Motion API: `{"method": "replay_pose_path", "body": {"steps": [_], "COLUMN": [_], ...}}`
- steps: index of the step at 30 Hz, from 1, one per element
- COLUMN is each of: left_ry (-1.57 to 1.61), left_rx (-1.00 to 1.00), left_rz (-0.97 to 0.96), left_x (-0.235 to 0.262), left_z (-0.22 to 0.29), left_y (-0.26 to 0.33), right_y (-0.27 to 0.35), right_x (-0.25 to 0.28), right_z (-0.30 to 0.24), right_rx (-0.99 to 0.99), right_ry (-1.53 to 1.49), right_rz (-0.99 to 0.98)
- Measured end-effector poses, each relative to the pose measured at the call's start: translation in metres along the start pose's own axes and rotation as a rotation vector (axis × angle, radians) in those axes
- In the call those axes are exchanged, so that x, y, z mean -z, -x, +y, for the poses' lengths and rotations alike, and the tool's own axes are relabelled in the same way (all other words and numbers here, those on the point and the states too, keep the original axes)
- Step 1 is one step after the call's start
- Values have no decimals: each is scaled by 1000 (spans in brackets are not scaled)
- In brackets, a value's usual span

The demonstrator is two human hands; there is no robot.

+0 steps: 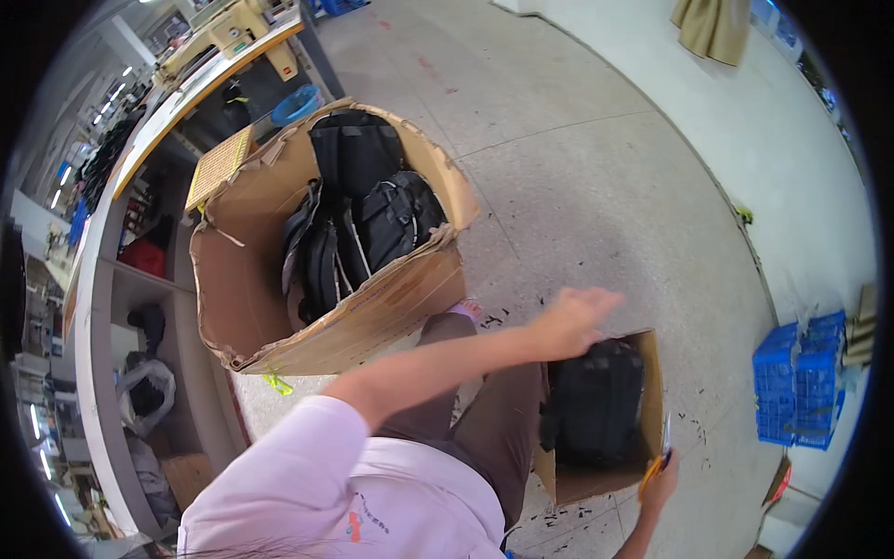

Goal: Using scissors to trim excess material or threads from a series of backpacks in a factory setting.

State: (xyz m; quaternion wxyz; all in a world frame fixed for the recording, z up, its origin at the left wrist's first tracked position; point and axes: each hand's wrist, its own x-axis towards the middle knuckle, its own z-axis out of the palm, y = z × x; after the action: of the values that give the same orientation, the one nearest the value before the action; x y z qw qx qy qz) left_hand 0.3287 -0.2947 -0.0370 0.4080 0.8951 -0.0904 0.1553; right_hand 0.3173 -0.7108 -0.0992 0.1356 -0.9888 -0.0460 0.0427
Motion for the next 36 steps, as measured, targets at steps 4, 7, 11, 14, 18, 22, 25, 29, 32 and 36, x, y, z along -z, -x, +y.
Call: {"method": "replay_pose_path", "body": {"steps": [4,7,11,14,18,22,25,29,32,36], "left_ry": [-124,-181,-664,-714,-920,-883,-780,-659,326,782], "left_rx": [241,737,1290,1418,1539,1521,1395,1185,1215,832], "left_rz": [580,798,477,334,159,71,125,180,612,796], "left_x": [138,225,284,285,292,292,298,303,334,365], "left_z": [-58,-144,-228,-274,-309,-353,-369,-377,-291,-157], "left_y": [78,157,265,281,292,295,314,319,264,184], "right_y": [64,104,121,131,139,154,145,137,100,39], "right_x": [-53,-91,-111,-135,-92,-59,-51,-48,-44,-14], "right_z": [-31,-50,-40,20,-6,-25,-42,-84,-149,-262], "right_rx": [27,65,-547,230,-380,-383,-428,-343,-296,15], "right_ry": [-254,-376,-648,-281,-598,-431,-506,-561,-586,-822], "right_rz": [109,219,-252,145,-172,-61,-218,-120,-119,-104]}}
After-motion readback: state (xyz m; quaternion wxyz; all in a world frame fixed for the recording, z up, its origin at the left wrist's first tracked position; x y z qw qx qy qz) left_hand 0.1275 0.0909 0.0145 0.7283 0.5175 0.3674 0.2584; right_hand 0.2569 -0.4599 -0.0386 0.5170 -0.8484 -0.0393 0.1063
